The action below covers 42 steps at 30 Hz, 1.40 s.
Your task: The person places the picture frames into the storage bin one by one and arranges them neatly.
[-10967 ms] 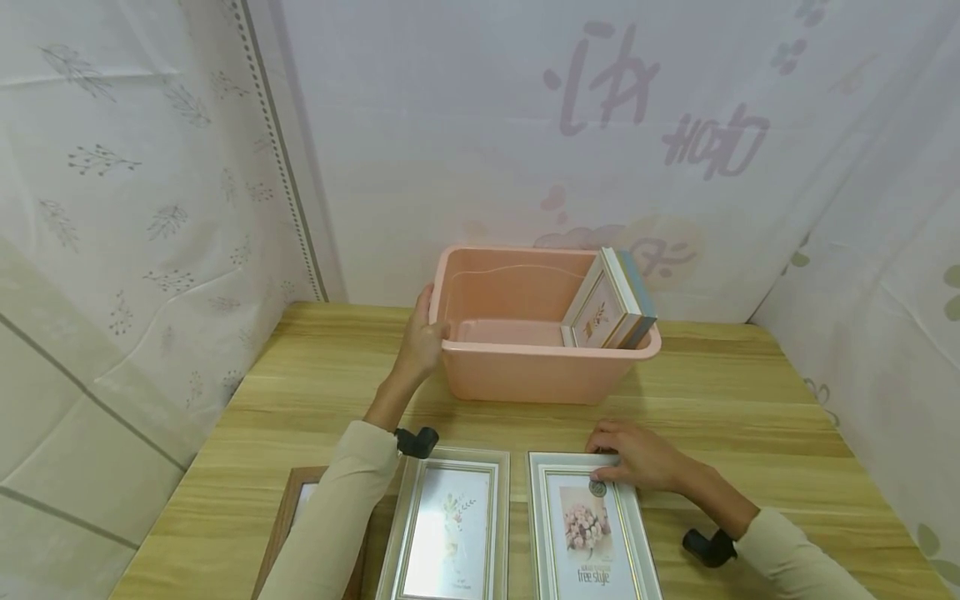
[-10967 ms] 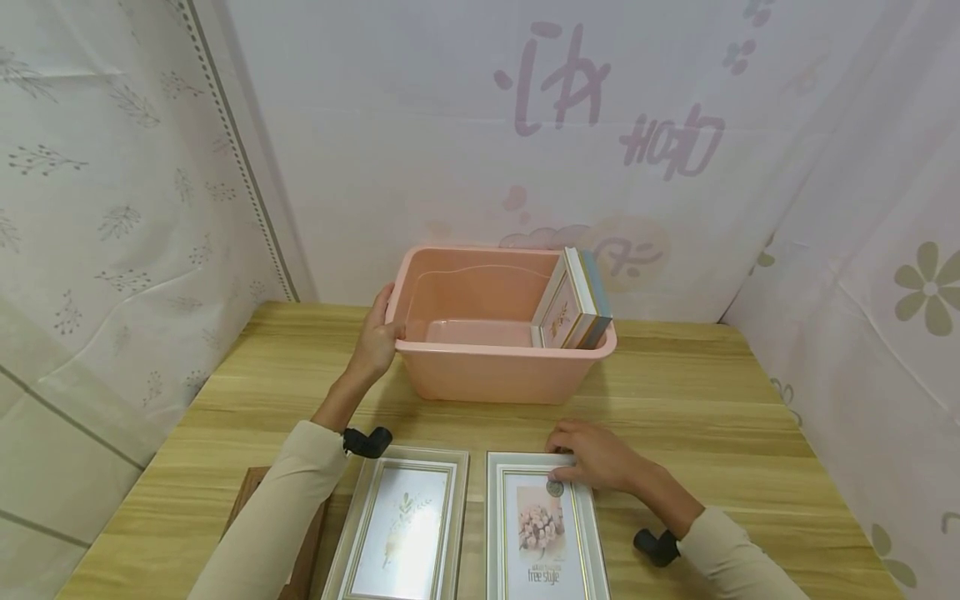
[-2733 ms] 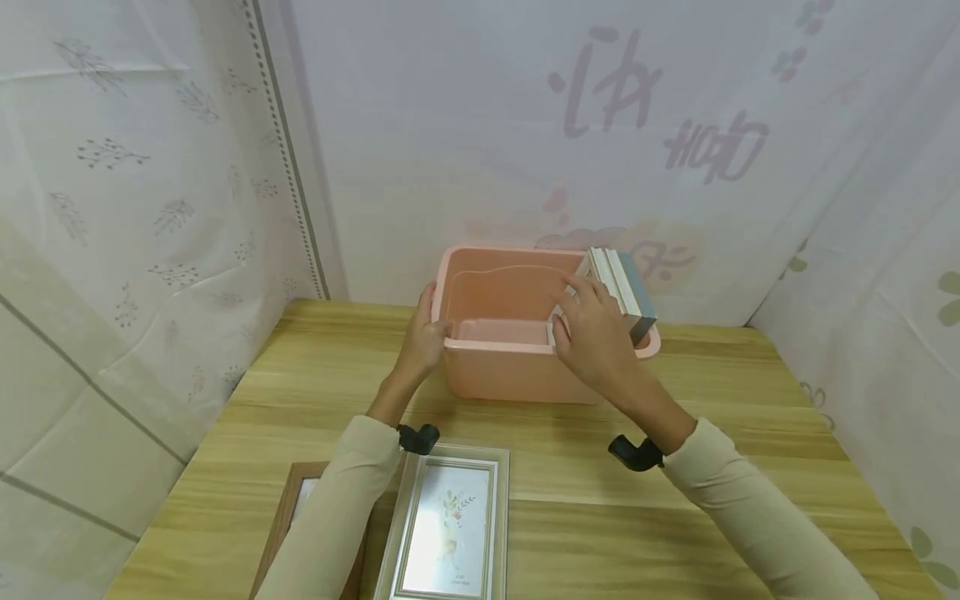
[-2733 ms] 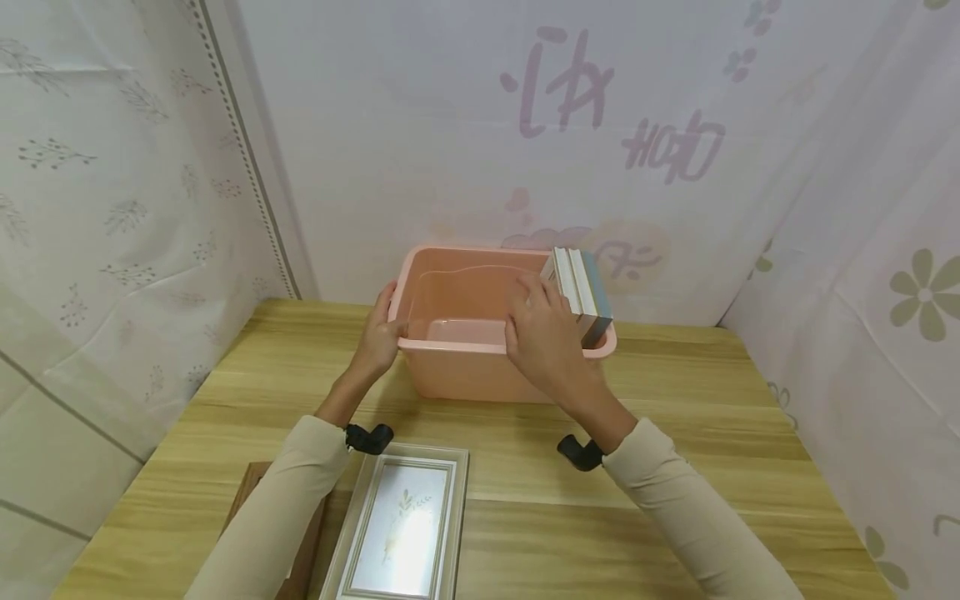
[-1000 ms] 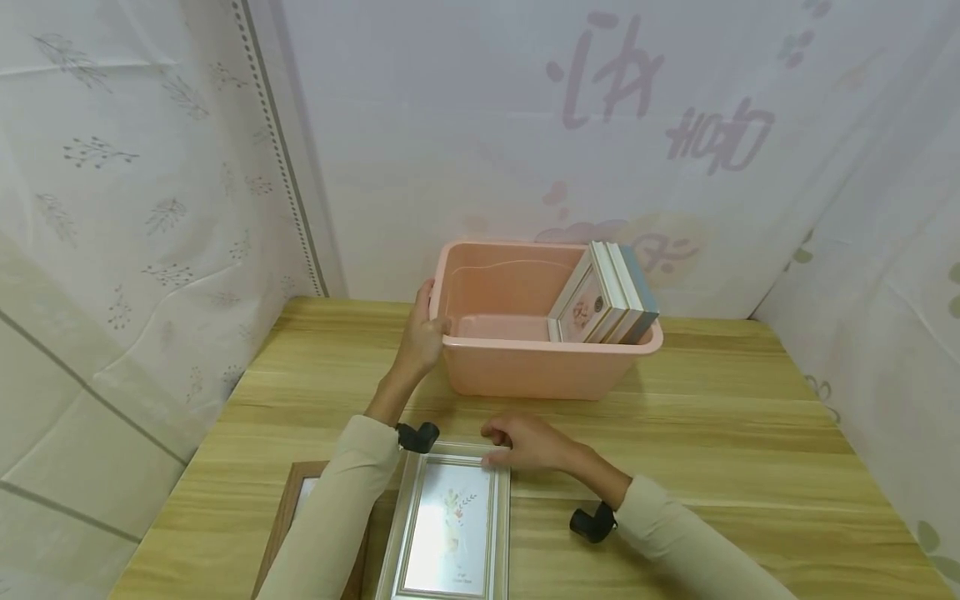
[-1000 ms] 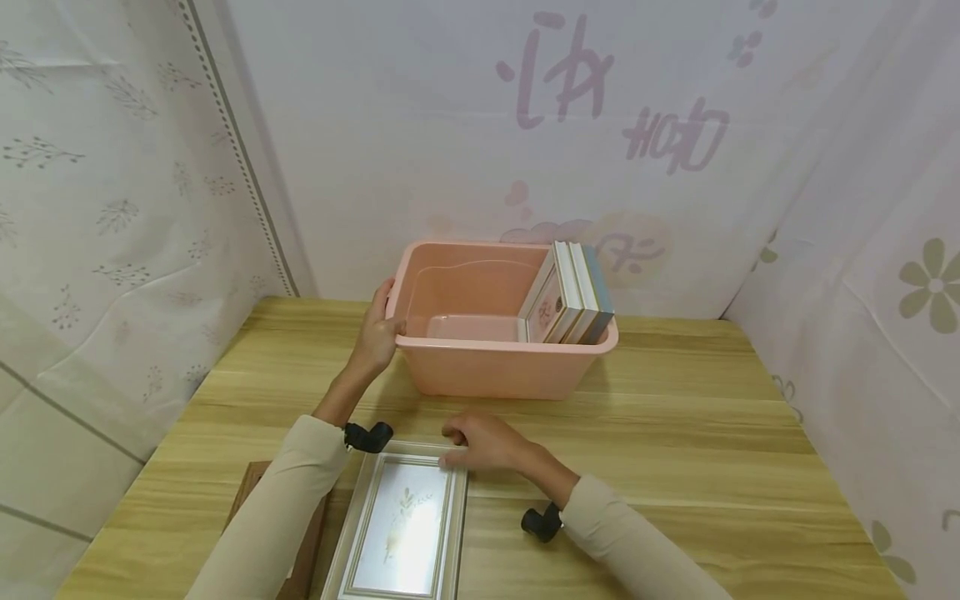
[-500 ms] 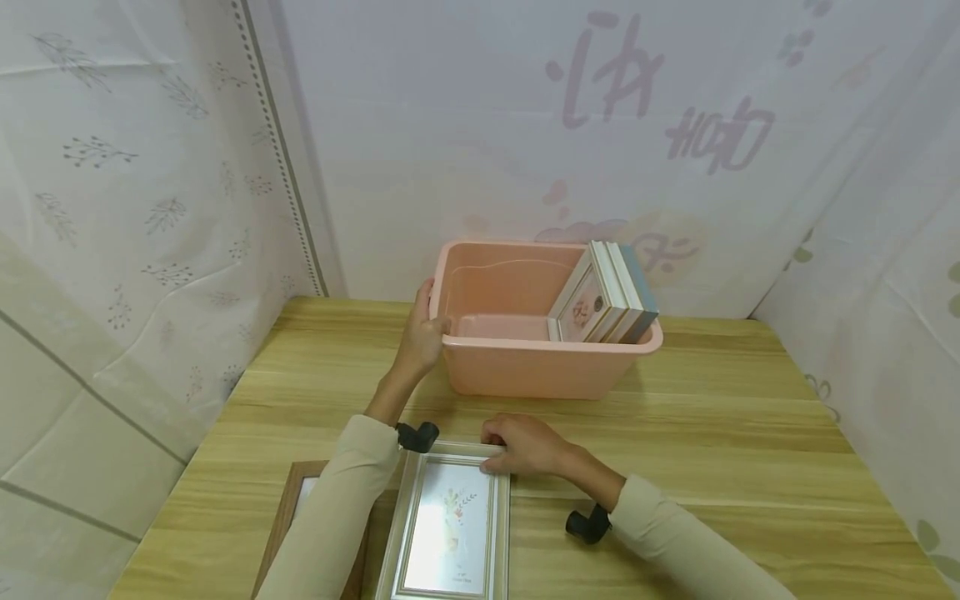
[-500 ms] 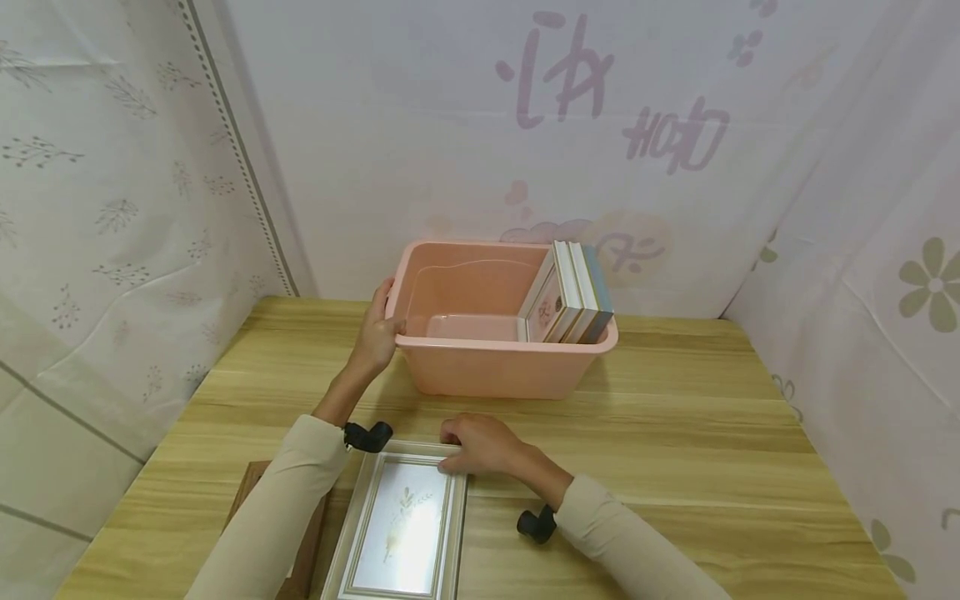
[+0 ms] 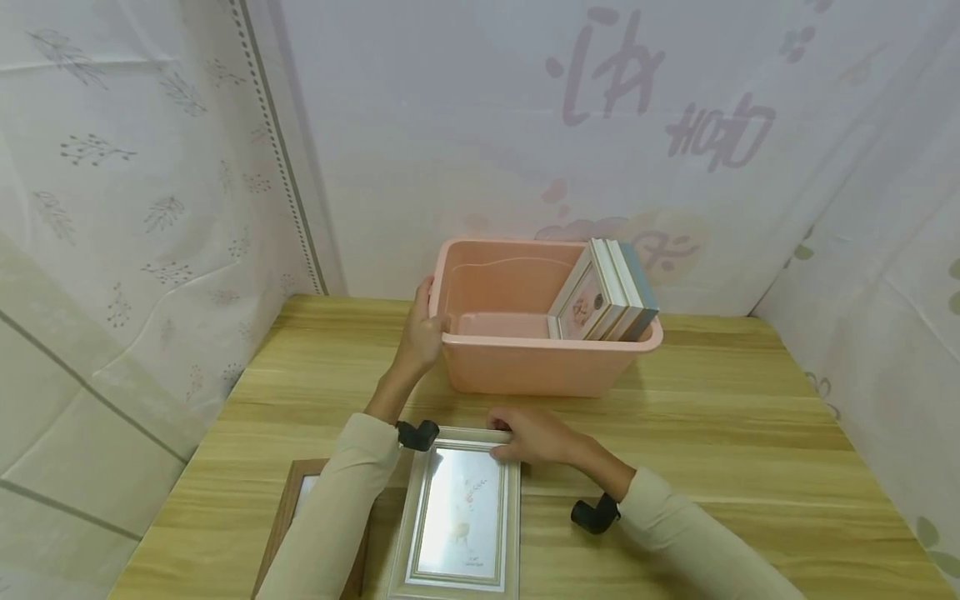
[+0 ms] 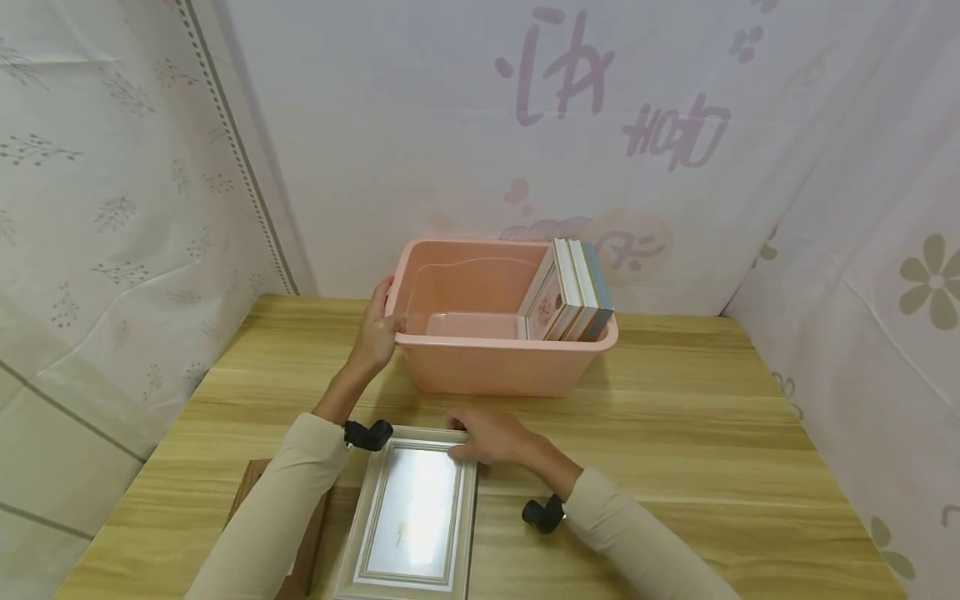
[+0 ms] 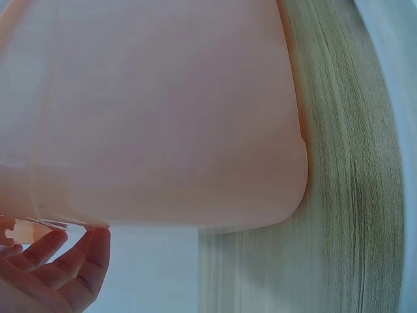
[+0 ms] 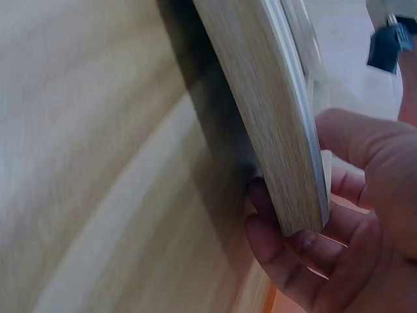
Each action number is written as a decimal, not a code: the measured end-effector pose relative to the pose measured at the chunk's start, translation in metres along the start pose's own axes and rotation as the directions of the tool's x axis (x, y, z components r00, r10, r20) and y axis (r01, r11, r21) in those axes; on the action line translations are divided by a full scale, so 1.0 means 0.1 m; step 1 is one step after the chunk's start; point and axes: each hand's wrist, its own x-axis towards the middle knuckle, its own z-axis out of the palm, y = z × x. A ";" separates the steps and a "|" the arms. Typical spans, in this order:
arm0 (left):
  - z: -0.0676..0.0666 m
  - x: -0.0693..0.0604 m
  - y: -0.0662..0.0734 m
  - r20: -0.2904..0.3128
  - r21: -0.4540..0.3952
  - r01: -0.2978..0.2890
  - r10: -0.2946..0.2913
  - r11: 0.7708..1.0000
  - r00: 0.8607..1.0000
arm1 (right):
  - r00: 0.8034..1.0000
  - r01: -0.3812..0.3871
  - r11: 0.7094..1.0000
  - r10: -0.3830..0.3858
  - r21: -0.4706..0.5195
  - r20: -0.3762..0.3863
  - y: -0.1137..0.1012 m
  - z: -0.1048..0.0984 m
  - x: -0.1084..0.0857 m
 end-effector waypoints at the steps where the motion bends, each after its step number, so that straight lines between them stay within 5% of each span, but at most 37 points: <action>1: 0.00 -0.01 0.02 0.003 -0.001 0.007 -0.007 1.000 1.000 | 1.000 -0.007 1.000 0.007 0.009 0.004 0.02 -0.01 0.00; 10: 0.00 0.00 -0.04 -0.007 -0.001 -0.020 0.020 1.000 1.000 | 0.997 -0.038 0.962 0.018 0.271 0.076 0.20 -0.02 -0.03; 23: 0.03 0.01 -0.10 -0.026 0.015 -0.069 0.069 0.998 0.997 | 0.990 0.009 0.913 -0.064 0.407 0.123 0.23 -0.22 -0.06; 31: 0.03 0.00 -0.09 -0.033 0.002 -0.062 0.062 0.998 0.998 | 0.981 -0.022 0.822 -0.091 0.569 0.169 0.27 -0.38 -0.12; 38: 0.03 0.01 -0.09 -0.028 0.015 -0.069 0.070 0.997 0.997 | 0.987 0.042 0.830 -0.120 0.556 0.105 0.22 -0.62 -0.18; 42: 0.02 0.02 -0.11 -0.032 0.027 -0.068 0.069 0.997 0.997 | 0.988 0.102 0.874 -0.145 0.474 0.056 0.17 -0.79 -0.22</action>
